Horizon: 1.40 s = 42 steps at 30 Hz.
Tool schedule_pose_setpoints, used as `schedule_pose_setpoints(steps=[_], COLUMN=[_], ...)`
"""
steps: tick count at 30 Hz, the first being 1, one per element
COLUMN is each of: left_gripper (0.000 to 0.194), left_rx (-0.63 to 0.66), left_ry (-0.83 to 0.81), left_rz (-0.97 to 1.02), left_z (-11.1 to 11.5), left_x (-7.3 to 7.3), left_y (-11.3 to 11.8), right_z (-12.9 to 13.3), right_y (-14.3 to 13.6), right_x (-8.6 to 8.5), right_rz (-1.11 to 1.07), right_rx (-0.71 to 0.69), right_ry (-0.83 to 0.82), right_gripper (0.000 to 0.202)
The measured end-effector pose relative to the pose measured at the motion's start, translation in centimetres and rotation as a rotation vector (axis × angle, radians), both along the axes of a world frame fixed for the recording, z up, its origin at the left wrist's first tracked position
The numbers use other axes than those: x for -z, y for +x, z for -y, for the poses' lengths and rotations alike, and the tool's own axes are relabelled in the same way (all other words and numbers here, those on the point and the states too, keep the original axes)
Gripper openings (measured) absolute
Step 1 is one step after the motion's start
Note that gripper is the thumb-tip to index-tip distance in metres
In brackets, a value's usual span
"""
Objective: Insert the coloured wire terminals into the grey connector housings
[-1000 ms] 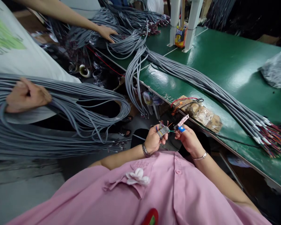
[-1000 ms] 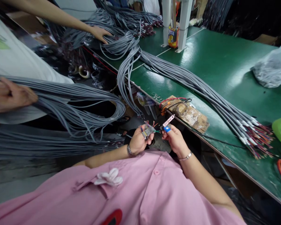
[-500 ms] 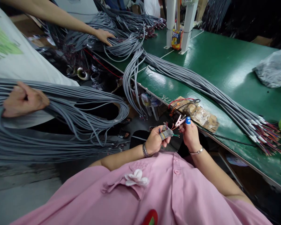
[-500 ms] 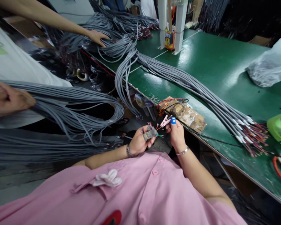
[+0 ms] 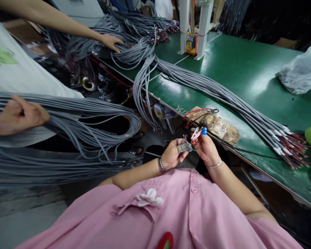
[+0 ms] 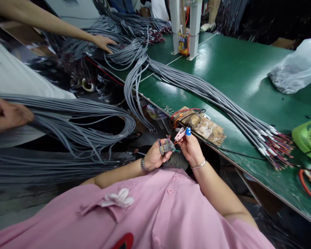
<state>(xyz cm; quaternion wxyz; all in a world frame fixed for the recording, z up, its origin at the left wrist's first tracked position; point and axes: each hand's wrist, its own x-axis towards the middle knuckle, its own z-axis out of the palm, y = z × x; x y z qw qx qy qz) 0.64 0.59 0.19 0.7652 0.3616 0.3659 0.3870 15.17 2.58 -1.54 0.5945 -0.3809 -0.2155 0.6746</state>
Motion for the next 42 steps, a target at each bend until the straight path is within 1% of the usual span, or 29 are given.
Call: schedule_pose_setpoints(steps=[3,7,11,14,18,21,23,27,28,29,31,33,34,38,42], left_gripper=[0.034,0.034,0.035,0.038,0.04,0.039,0.037,0.038,0.038,0.038,0.038,0.037,0.036,0.035,0.036], left_rx=[-0.027,-0.016,-0.011,-0.011,-0.017,-0.056,-0.095,-0.134,-0.134,-0.134,-0.134,-0.135,-0.137,-0.141,-0.138], left_ry=[-0.033,-0.039,-0.021,0.0,0.026,0.056,0.06,0.062,0.065,0.069,0.082,0.102,0.114,0.144,0.148], left_rz=[-0.014,-0.026,-0.033,-0.048,-0.064,-0.077,-0.093,-0.137,-0.145,-0.153,-0.167,-0.18,-0.187,-0.207,-0.23], left_z=[0.0,0.0,0.0,0.1,0.6,1.0,1.1,0.9,0.9,0.8,0.8,0.9,0.9,1.0,1.0], left_x=[0.0,0.1,0.0,0.0,0.1,0.1,-0.1,-0.5,-0.5,-0.5,-0.5,-0.4,-0.4,-0.1,0.1], left_y=[0.1,0.2,0.2,0.1,-0.2,-0.3,-0.2,0.0,0.0,0.1,0.2,0.2,0.3,0.4,0.5], right_z=[-0.1,-0.1,0.1,0.3,0.6,0.8,0.9,1.0,1.0,1.0,0.9,0.7,0.6,0.3,0.1], right_y=[-0.1,-0.1,-0.1,0.0,0.3,0.4,0.4,0.4,0.3,0.3,0.2,0.1,0.0,-0.2,-0.3], right_x=[-0.1,-0.3,-0.5,-0.4,-0.3,-0.2,0.0,0.7,0.8,0.8,0.7,0.4,0.2,0.2,0.5], right_rz=[0.024,0.029,-0.023,-0.022,-0.019,-0.02,0.028,0.299,0.35,0.371,0.318,0.198,0.14,0.012,0.022], right_rx=[0.013,0.014,-0.044,-0.088,-0.09,-0.058,-0.023,0.159,0.193,0.198,0.119,0.022,-0.003,0.04,0.069], right_ry=[0.021,0.008,-0.03,-0.03,-0.01,0.012,0.03,0.113,0.129,0.133,0.107,0.061,0.039,0.01,0.037], right_gripper=[0.045,0.046,0.05,0.051,0.045,0.034,0.033,0.037,0.039,0.041,0.045,0.047,0.047,0.042,0.04])
